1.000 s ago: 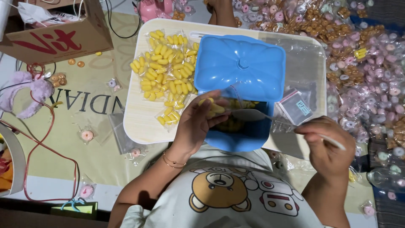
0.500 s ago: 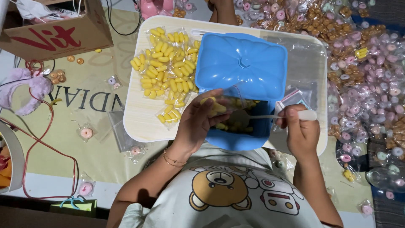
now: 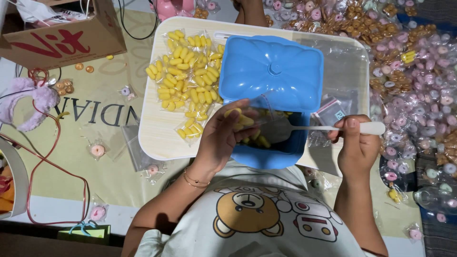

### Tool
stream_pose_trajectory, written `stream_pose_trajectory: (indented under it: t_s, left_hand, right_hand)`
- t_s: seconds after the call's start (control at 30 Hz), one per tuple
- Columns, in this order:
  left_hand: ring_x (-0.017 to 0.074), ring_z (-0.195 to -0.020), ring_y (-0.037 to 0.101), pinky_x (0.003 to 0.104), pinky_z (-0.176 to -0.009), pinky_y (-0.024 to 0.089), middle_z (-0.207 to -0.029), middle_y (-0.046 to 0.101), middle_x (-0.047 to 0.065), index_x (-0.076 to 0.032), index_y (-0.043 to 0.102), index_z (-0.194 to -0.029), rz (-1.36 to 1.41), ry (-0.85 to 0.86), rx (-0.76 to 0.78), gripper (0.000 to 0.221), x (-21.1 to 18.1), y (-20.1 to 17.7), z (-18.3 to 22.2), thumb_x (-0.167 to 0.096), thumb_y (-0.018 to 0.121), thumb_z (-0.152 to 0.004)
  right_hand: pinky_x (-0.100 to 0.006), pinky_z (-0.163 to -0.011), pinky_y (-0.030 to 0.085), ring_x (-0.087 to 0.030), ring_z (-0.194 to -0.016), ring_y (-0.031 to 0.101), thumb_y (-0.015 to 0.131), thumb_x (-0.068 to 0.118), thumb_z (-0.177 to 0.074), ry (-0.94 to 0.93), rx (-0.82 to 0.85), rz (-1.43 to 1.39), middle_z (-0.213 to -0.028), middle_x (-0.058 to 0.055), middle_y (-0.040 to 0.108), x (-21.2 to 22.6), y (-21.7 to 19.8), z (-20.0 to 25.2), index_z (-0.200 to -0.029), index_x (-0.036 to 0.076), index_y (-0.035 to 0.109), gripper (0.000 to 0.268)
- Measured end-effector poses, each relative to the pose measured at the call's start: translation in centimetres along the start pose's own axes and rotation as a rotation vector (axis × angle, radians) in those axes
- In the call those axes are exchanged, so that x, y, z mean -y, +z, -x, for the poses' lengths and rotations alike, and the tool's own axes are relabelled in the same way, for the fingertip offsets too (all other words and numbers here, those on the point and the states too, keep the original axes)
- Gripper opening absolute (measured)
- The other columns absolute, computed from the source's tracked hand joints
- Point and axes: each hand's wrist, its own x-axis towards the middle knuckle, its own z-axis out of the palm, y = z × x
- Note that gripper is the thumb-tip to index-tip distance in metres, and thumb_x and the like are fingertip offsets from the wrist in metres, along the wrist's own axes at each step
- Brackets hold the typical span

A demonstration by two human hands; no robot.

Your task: Packaging small yellow plastic items into small plastic bags using a spoon and a blue container

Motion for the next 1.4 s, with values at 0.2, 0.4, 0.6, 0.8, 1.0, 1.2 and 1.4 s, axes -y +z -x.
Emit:
stream_pose_trajectory:
  t_s: [0.2,0.4,0.6,0.8,1.0,1.2,1.4]
  left_hand:
    - [0.0286,-0.108,0.069,0.043,-0.095,0.062,-0.116,0.071,0.019,-0.002,0.061,-0.134,0.009,-0.010,-0.004,0.036,0.2,-0.1,0.0,-0.021,0.059,-0.104]
    - [0.0295,-0.109,0.069,0.046,-0.096,0.062,-0.116,0.070,0.020,-0.002,0.061,-0.135,0.005,-0.007,-0.014,0.035,0.1,-0.1,0.0,-0.020,0.058,-0.104]
    - [0.0293,-0.111,0.068,0.047,-0.098,0.061,-0.115,0.069,0.020,-0.001,0.061,-0.134,-0.002,0.022,0.006,0.035,0.1,-0.1,0.0,-0.021,0.059,-0.104]
    - [0.0320,-0.111,0.068,0.050,-0.101,0.060,-0.116,0.069,0.019,-0.002,0.061,-0.134,0.010,0.015,0.026,0.034,0.0,-0.1,0.1,-0.020,0.058,-0.105]
    - [0.0308,-0.111,0.069,0.050,-0.099,0.061,-0.115,0.070,0.018,-0.002,0.061,-0.135,0.007,0.003,0.003,0.036,0.0,-0.1,0.0,-0.020,0.059,-0.104]
    - [0.0276,-0.108,0.069,0.045,-0.097,0.062,-0.114,0.070,0.019,-0.001,0.062,-0.134,0.008,-0.022,-0.039,0.038,-0.3,0.3,0.3,-0.022,0.061,-0.102]
    - [0.0367,-0.101,0.075,0.046,-0.089,0.065,-0.116,0.072,0.026,0.002,0.057,-0.139,-0.018,0.010,-0.056,0.044,0.7,-1.1,-0.1,-0.021,0.057,-0.102]
  right_hand:
    - [-0.026,-0.065,0.051,-0.015,-0.071,0.061,0.050,0.032,-0.117,0.025,0.012,0.033,-0.078,-0.009,0.062,-0.3,0.2,-0.1,-0.102,0.005,0.058,0.033]
    - [-0.027,-0.065,0.050,-0.015,-0.065,0.058,0.050,0.029,-0.117,0.061,0.026,0.004,-0.075,-0.009,0.060,-0.5,0.2,-0.3,-0.098,0.004,0.059,0.033]
    - [-0.026,-0.064,0.048,-0.014,-0.064,0.057,0.051,0.029,-0.116,0.100,0.016,-0.152,-0.074,-0.009,0.060,-1.4,0.0,-0.6,-0.099,0.006,0.058,0.030]
    - [-0.024,-0.059,0.047,-0.013,-0.059,0.056,0.054,0.030,-0.115,0.112,-0.060,-0.209,-0.067,-0.007,0.057,-0.7,-0.5,-0.6,-0.095,0.009,0.059,0.029]
    - [-0.022,-0.059,0.048,-0.013,-0.060,0.057,0.054,0.028,-0.116,0.070,-0.079,-0.250,-0.067,-0.006,0.057,-1.0,-1.5,-0.3,-0.096,0.008,0.059,0.029]
    - [-0.023,-0.055,0.047,-0.014,-0.057,0.056,0.056,0.025,-0.114,0.040,-0.142,-0.291,-0.070,-0.006,0.057,-0.8,-2.0,-0.3,-0.096,0.009,0.058,0.024]
    - [-0.028,-0.047,0.048,-0.019,-0.040,0.052,0.059,0.021,-0.109,-0.136,-0.263,-0.254,-0.049,-0.015,0.048,-1.7,-2.0,-0.9,-0.081,-0.001,0.057,0.036]
